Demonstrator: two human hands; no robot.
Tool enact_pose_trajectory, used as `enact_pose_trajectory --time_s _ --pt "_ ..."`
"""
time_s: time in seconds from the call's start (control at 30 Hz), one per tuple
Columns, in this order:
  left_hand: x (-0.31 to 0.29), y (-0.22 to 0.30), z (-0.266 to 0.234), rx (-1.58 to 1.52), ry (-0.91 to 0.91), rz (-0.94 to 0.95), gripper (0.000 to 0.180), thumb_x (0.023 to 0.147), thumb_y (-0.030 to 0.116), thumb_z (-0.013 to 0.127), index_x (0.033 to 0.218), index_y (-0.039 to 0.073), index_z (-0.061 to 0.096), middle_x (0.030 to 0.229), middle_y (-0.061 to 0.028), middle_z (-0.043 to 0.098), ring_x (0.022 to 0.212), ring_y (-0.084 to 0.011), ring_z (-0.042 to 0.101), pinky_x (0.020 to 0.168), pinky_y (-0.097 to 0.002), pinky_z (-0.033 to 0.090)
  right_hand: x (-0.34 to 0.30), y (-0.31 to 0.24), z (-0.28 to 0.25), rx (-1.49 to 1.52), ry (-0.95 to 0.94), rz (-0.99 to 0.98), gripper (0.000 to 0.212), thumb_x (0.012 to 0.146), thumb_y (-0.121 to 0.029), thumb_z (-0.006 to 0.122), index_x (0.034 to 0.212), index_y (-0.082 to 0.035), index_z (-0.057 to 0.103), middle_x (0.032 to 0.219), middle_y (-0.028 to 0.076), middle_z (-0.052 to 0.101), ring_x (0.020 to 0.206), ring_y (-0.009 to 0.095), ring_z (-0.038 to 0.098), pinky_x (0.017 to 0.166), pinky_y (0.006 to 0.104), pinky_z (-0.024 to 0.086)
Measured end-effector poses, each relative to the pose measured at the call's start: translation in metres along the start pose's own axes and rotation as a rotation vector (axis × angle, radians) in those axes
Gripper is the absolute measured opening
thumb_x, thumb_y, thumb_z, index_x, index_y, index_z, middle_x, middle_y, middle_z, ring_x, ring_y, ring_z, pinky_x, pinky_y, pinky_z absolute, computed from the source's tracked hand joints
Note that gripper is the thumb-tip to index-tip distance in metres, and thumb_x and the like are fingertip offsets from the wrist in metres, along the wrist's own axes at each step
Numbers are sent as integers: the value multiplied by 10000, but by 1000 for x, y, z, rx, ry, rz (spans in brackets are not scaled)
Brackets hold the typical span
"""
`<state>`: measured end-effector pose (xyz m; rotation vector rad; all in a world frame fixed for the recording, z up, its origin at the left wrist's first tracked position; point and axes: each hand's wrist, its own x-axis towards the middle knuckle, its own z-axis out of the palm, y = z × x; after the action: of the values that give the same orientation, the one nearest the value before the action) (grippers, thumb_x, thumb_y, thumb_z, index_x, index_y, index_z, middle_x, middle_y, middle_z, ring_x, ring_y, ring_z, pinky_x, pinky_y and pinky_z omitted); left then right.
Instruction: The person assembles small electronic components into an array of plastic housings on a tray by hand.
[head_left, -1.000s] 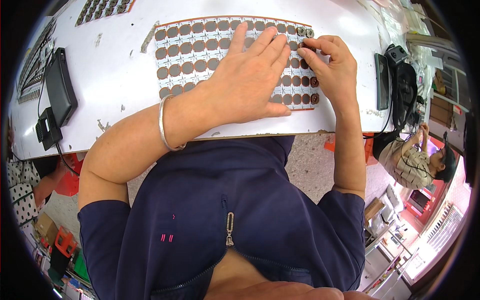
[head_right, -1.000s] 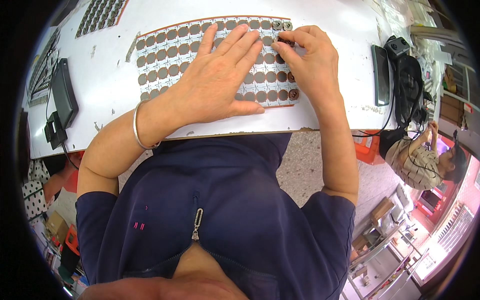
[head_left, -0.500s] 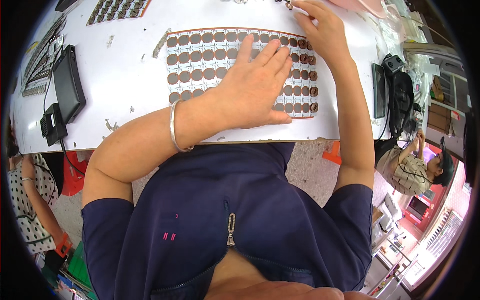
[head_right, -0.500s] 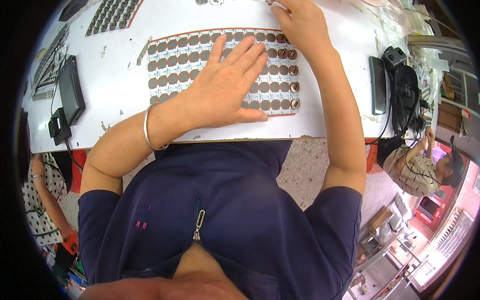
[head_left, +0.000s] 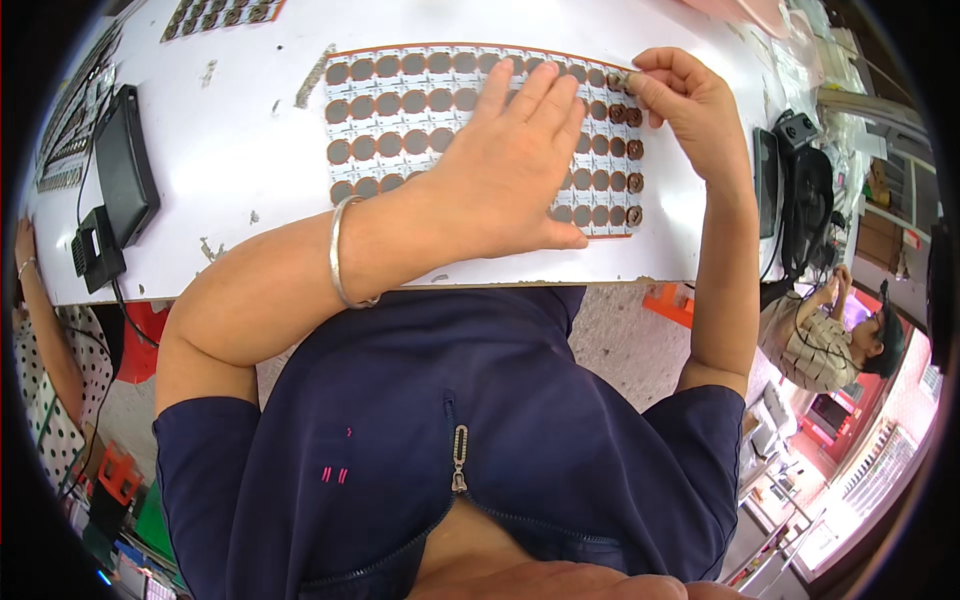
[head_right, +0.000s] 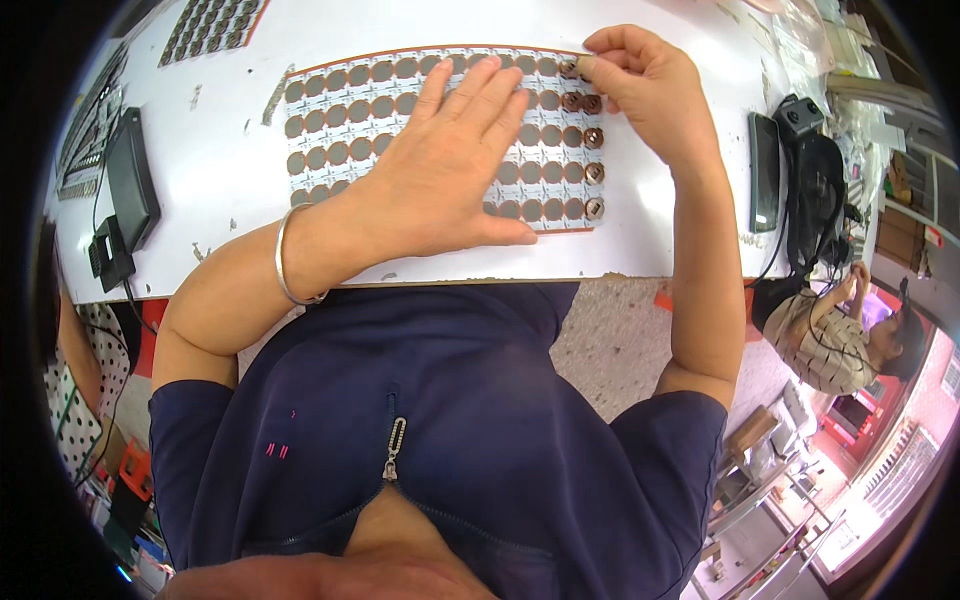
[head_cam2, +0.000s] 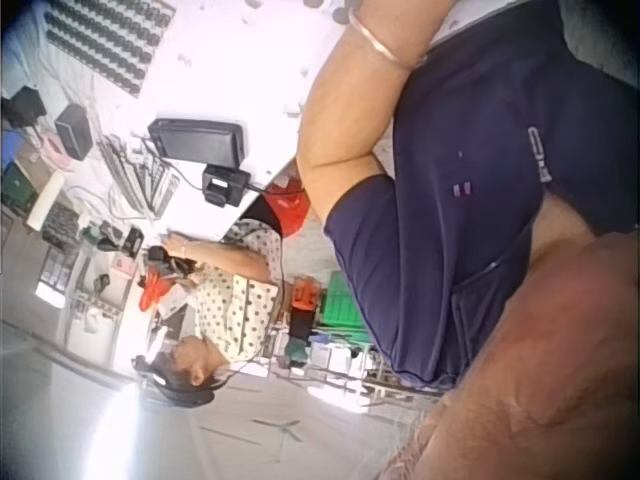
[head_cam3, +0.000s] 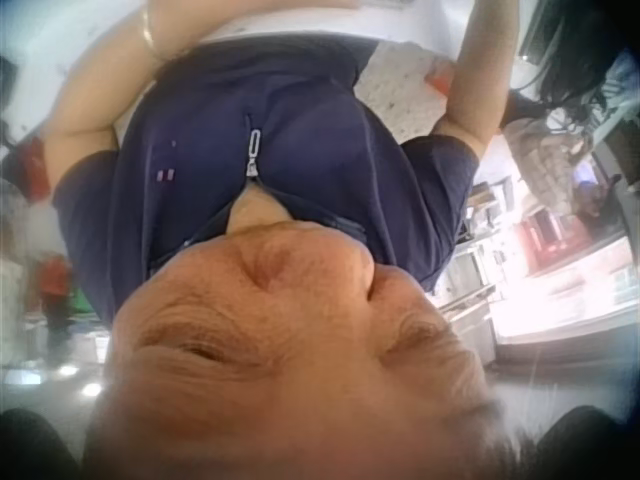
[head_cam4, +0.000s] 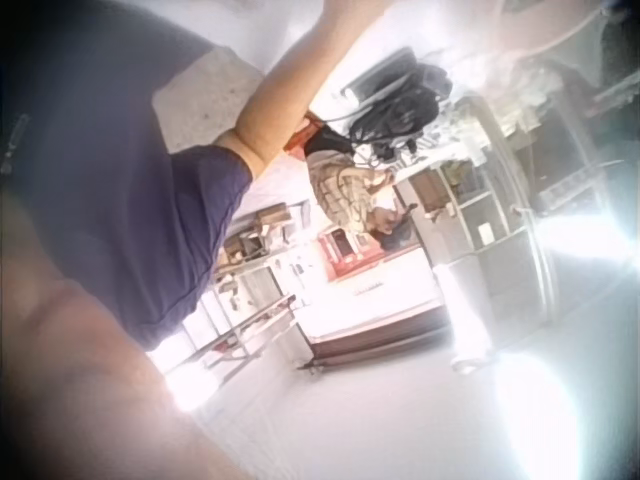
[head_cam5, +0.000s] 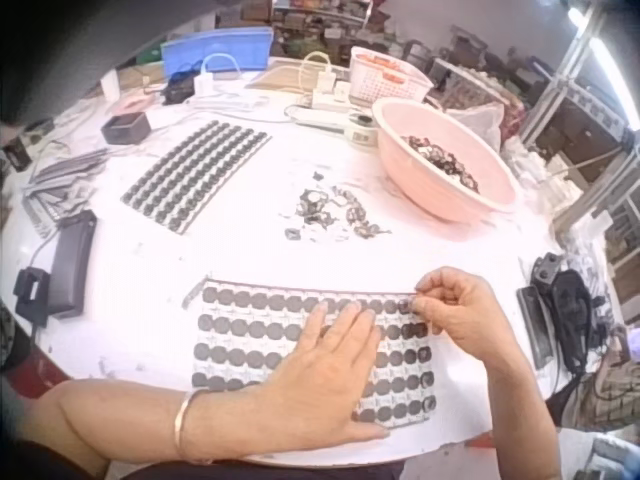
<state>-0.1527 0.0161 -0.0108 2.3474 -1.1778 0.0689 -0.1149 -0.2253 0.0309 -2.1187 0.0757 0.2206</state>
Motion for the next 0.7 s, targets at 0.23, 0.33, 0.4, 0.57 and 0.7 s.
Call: enact_pose_trajectory --time_s 0.23,0.33,0.4,0.57,0.7 --pt "1 0 0 -5 30 8 1075 674 566 841 1386 -143 460 1473 -282 437 1438 -420 342 1208 -556 213 -20 0 19 -39 20 -90 130 897 -97 725 991 -7 726 854 1 695 770 50 618 689 209 509" --pt "1 0 1 9 38 10 1076 673 576 837 1380 -144 465 1472 -280 439 1436 -416 346 1206 -556 218 -13 6 17 -52 91 -107 154 925 -111 717 1047 -16 716 888 1 694 848 57 614 762 210 489" --pt "2 1 1 17 41 20 1075 675 584 832 1377 -144 469 1469 -281 442 1435 -414 348 1204 -555 223 -2 14 12 -35 116 -108 151 926 -111 715 1044 -16 718 889 2 697 842 58 614 760 212 489" --pt "0 0 1 24 43 22 1073 677 582 829 1376 -148 468 1461 -286 449 1434 -416 349 1202 -554 224 11 15 19 -30 28 -116 138 940 -118 701 1026 -11 721 879 -6 702 791 49 602 718 216 490" --pt "0 -1 1 10 43 23 1066 682 575 828 1370 -155 469 1454 -295 451 1433 -420 348 1202 -552 222 8 8 20 -132 -5 -103 139 942 -118 698 1025 -8 718 868 -4 702 784 45 597 701 215 489"
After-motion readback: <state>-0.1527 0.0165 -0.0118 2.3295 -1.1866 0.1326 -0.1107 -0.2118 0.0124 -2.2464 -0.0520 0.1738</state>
